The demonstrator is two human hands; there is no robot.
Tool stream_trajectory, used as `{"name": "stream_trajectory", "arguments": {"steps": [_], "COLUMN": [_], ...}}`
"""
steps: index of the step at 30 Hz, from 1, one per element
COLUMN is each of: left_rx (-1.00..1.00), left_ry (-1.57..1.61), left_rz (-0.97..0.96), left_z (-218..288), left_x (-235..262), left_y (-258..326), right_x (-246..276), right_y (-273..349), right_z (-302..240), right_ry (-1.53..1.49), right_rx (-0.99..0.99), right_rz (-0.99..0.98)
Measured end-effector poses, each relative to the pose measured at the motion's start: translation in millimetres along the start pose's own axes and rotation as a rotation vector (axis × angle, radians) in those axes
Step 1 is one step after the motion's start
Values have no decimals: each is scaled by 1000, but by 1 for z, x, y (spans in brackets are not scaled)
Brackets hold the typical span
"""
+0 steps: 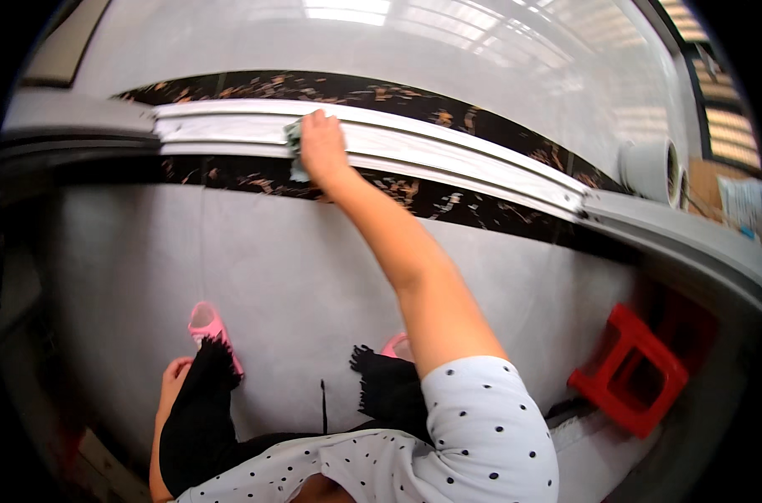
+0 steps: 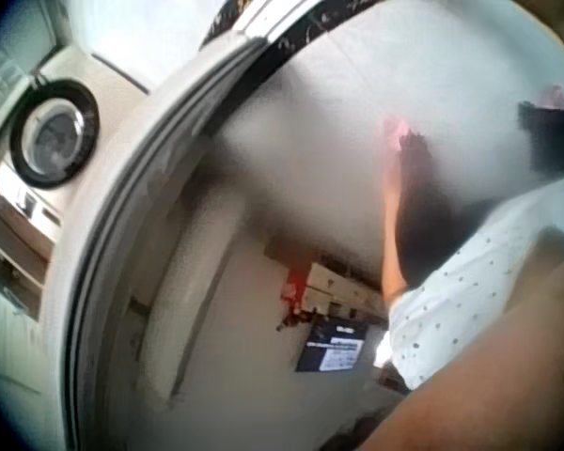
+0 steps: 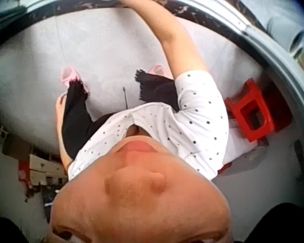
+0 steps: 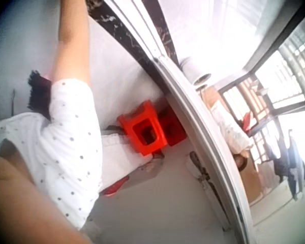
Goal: The person cleans the sliding window track and the tiled floor of a balcony using a cloth. They start by wiping the metal track, then kneel to wipe the floor tiles in a systematic manner, moving from the window area towards the interior.
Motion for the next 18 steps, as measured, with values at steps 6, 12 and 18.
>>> {"name": "stream_trajectory", "arguments": {"steps": [6,12,18], "left_rx": [97,-62,-14], "left_ry": [209,254,288], "left_rz": [-9,-110,-39], "left_z": [7,4,-18], "left_x": [-1,13,30], "left_y": [3,-4,-2], "right_x": [17,-8,-17], "right_y": [1,-25,-101], "right_z": [-58,-56,-135], "right_ry": [140,-181,-404], "right_rx": [-308,-47,205], "right_rz": [-87,-26,-101]}}
Point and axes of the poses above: each hand's wrist, its own y-axis away from the middle knuckle, its own x-axis out of the back of the hand, z = x × y, the point moved 1 cm from there along -y, towards the middle knuckle, and after that the axes turned 2 degrees about x, right-handed, at the moved point
